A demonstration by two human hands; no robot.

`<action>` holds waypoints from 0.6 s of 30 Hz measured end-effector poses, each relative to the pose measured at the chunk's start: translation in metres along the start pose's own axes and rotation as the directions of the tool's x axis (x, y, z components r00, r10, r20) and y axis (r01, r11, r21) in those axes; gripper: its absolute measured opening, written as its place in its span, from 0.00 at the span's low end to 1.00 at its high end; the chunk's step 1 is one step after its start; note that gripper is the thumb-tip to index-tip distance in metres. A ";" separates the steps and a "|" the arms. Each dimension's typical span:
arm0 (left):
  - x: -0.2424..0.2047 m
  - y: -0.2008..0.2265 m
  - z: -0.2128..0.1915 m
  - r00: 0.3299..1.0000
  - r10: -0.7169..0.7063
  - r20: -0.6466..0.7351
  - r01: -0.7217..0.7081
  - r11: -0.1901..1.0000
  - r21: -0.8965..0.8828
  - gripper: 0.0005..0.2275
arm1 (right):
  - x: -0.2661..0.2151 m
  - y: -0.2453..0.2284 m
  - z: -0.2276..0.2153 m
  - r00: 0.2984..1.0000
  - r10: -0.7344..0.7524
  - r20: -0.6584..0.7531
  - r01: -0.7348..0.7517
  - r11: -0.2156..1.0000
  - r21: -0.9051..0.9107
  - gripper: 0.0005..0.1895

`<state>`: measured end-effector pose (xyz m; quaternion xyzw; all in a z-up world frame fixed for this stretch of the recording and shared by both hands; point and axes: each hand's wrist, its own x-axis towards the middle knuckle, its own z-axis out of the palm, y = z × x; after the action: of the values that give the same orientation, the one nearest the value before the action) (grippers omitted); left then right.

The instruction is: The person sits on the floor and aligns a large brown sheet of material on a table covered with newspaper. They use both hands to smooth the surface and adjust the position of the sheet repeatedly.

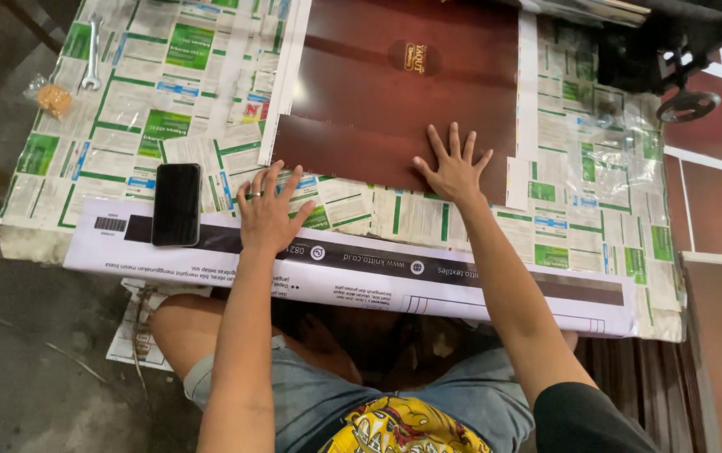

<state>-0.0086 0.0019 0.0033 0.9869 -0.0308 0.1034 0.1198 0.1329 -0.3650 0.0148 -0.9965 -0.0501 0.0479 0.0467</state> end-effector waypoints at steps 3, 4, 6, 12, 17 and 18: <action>0.003 0.000 0.000 1.000 -0.011 0.016 0.012 1.000 -0.026 0.29 | 0.018 0.004 0.001 1.000 -0.003 0.004 0.003 1.000 0.003 0.46; 0.003 0.000 -0.001 0.999 -0.021 0.024 0.022 0.999 -0.027 0.29 | 0.019 0.003 0.000 1.000 -0.009 0.015 0.009 1.000 0.001 0.46; 0.003 0.001 -0.004 1.000 -0.016 0.024 0.017 0.999 -0.031 0.29 | 0.022 0.000 -0.002 1.000 0.007 0.009 -0.008 1.000 0.026 0.46; 0.003 -0.002 0.003 1.000 -0.008 0.003 0.008 0.999 -0.052 0.29 | 0.031 -0.001 -0.007 1.000 0.012 0.004 -0.012 0.999 0.040 0.46; 0.003 -0.001 -0.001 1.000 -0.022 0.007 0.022 0.999 -0.044 0.30 | 0.048 -0.003 -0.015 1.000 0.004 0.001 -0.004 0.999 0.044 0.47; 0.003 0.001 -0.002 1.000 -0.025 0.006 0.025 0.998 -0.049 0.30 | 0.051 -0.002 -0.018 1.000 0.006 -0.001 -0.006 0.999 0.043 0.47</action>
<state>-0.0063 0.0011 0.0064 0.9843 -0.0212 0.0984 0.1451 0.1855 -0.3596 0.0283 -0.9955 -0.0458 0.0484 0.0678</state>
